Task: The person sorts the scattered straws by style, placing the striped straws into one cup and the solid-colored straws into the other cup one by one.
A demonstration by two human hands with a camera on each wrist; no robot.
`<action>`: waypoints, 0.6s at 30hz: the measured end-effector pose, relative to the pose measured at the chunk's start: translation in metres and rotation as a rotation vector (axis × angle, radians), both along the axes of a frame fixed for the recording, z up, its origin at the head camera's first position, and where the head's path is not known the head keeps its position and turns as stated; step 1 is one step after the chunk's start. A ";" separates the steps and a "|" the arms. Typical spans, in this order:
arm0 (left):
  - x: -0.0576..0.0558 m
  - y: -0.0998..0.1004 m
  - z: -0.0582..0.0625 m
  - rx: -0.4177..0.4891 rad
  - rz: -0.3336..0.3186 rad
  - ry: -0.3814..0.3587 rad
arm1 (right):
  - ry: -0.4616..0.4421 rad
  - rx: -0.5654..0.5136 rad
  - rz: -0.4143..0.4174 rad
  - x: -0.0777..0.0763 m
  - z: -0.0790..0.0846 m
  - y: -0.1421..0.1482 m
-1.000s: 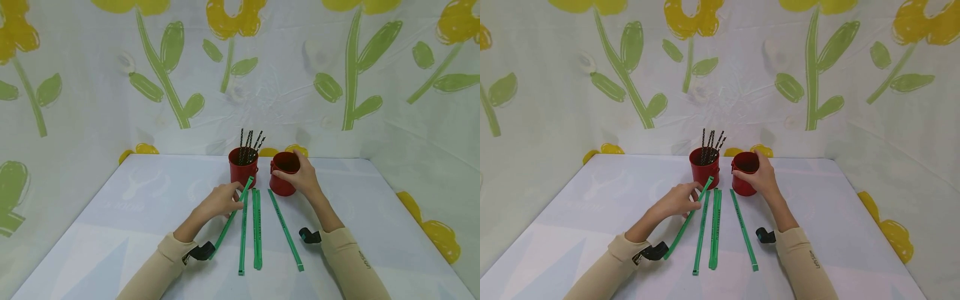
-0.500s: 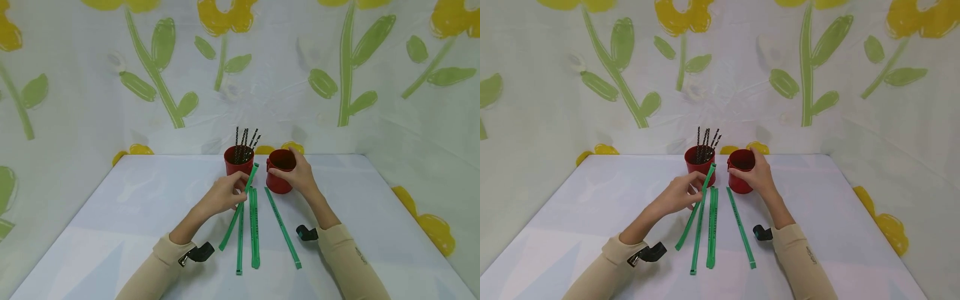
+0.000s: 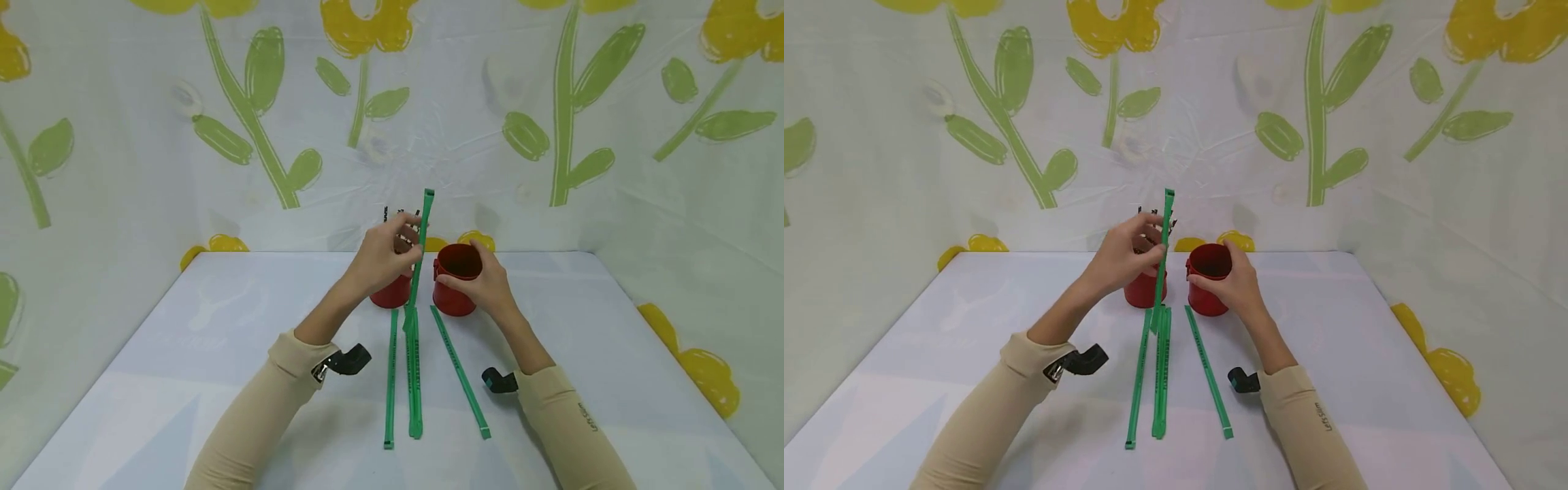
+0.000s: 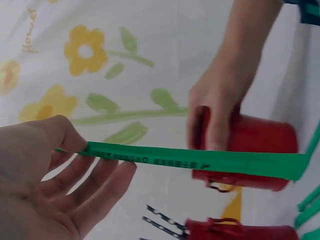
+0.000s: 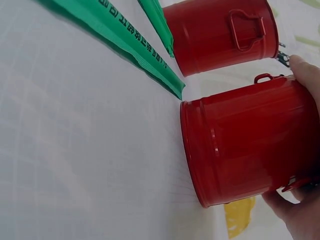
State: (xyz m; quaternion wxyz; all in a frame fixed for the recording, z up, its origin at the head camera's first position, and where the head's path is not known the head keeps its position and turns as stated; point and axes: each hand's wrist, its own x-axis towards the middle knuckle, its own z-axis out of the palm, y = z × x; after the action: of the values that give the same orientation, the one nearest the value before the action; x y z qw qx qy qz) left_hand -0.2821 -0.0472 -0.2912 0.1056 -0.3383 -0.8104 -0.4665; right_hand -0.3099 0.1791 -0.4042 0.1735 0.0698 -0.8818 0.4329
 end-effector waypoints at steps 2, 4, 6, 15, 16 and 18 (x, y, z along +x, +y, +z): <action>-0.005 0.005 0.012 0.047 0.002 0.005 | 0.008 -0.003 0.011 0.000 0.000 -0.001; -0.007 0.009 0.027 0.088 0.003 -0.005 | 0.011 -0.004 0.017 0.000 0.000 -0.002; -0.006 0.014 0.041 0.111 0.010 -0.012 | 0.009 -0.004 0.020 0.001 0.001 -0.002; -0.016 0.033 0.062 0.177 0.031 -0.023 | -0.020 -0.005 0.020 0.002 0.003 -0.003; -0.021 0.035 0.060 0.183 0.036 -0.023 | -0.018 -0.005 0.021 0.001 0.003 -0.003; -0.031 0.040 0.056 0.187 0.047 -0.022 | -0.016 -0.010 0.026 0.001 0.003 -0.002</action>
State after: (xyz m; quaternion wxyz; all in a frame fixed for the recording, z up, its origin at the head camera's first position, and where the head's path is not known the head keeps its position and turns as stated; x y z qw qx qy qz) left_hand -0.3131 -0.0075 -0.2356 0.1386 -0.3028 -0.7723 -0.5410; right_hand -0.3087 0.1766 -0.4010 0.1612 0.0771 -0.8800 0.4400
